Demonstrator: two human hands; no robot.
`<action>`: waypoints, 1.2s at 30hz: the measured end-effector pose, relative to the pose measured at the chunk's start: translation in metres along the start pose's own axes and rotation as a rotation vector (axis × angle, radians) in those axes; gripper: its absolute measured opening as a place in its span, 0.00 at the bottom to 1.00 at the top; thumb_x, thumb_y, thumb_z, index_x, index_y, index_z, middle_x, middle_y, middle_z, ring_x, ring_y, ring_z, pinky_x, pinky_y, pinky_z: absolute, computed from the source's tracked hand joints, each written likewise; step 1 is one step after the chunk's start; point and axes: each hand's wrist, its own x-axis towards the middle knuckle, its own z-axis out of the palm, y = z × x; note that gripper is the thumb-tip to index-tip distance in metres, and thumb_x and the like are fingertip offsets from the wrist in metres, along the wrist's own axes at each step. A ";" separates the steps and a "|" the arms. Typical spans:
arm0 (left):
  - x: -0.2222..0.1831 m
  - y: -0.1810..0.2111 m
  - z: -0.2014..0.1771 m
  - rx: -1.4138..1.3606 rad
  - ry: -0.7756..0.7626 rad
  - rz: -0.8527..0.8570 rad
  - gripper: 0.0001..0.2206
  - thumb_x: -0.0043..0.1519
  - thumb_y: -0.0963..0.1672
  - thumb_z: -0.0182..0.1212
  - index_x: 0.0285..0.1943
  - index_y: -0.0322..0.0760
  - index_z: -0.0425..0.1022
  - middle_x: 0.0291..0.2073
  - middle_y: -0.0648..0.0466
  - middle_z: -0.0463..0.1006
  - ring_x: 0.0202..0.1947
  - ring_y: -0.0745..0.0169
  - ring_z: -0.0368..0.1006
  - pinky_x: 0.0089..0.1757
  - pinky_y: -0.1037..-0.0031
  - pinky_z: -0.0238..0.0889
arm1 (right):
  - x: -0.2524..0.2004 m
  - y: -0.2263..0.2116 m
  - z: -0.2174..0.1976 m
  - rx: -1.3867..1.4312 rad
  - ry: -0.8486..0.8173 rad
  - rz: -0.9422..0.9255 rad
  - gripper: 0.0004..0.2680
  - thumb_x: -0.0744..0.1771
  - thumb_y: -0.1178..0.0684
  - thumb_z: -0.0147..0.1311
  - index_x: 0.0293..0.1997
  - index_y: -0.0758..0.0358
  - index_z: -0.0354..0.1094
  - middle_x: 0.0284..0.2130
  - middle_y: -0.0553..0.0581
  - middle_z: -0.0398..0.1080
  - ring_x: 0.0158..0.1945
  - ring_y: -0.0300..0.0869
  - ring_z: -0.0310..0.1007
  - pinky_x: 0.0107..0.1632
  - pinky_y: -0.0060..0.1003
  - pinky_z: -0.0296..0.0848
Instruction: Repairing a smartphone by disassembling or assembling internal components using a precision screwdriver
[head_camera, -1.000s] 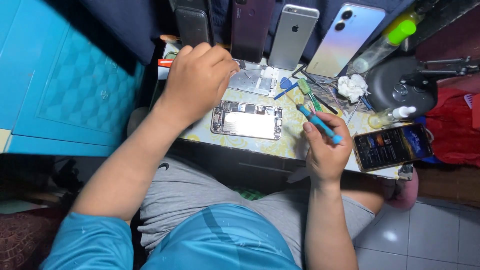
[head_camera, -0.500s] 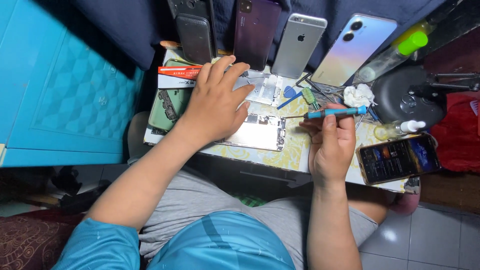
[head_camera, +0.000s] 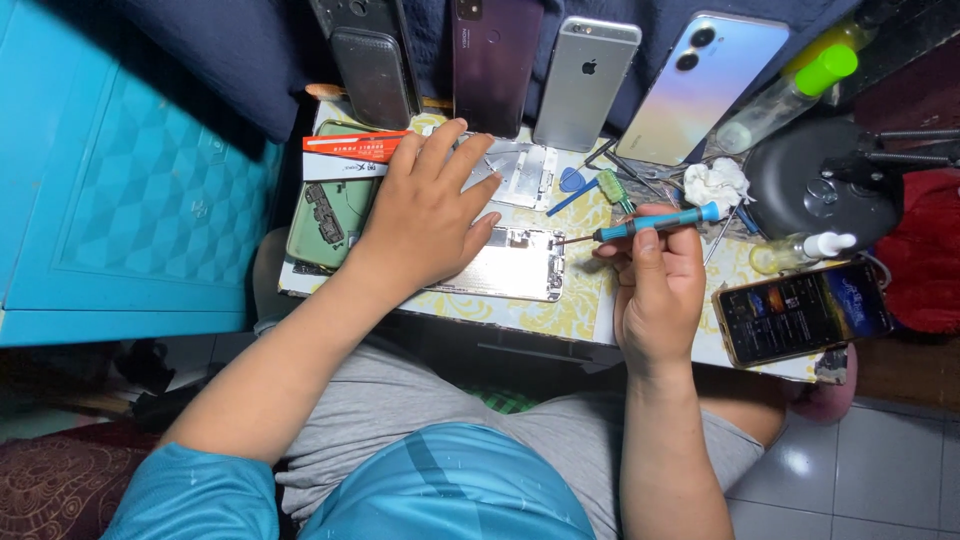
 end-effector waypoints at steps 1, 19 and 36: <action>0.001 0.000 -0.001 -0.001 0.000 0.001 0.13 0.64 0.48 0.61 0.49 0.37 0.84 0.58 0.42 0.72 0.67 0.40 0.56 0.57 0.50 0.48 | 0.000 0.000 0.000 -0.001 0.002 0.000 0.10 0.73 0.54 0.46 0.59 0.67 0.59 0.40 0.58 0.70 0.40 0.39 0.78 0.49 0.36 0.83; 0.012 -0.002 0.001 -0.205 0.239 -0.046 0.05 0.66 0.42 0.64 0.37 0.37 0.80 0.35 0.55 0.71 0.46 0.55 0.67 0.44 0.63 0.56 | 0.005 -0.004 0.001 0.067 0.001 0.039 0.11 0.73 0.52 0.44 0.61 0.65 0.57 0.46 0.65 0.74 0.44 0.48 0.82 0.48 0.38 0.86; -0.013 0.056 -0.014 -0.390 0.360 -0.193 0.04 0.56 0.40 0.72 0.36 0.39 0.81 0.37 0.58 0.77 0.44 0.59 0.71 0.49 0.66 0.57 | -0.023 0.002 0.029 -0.291 -0.089 -0.385 0.32 0.72 0.73 0.48 0.75 0.41 0.31 0.52 0.74 0.72 0.43 0.48 0.74 0.45 0.35 0.78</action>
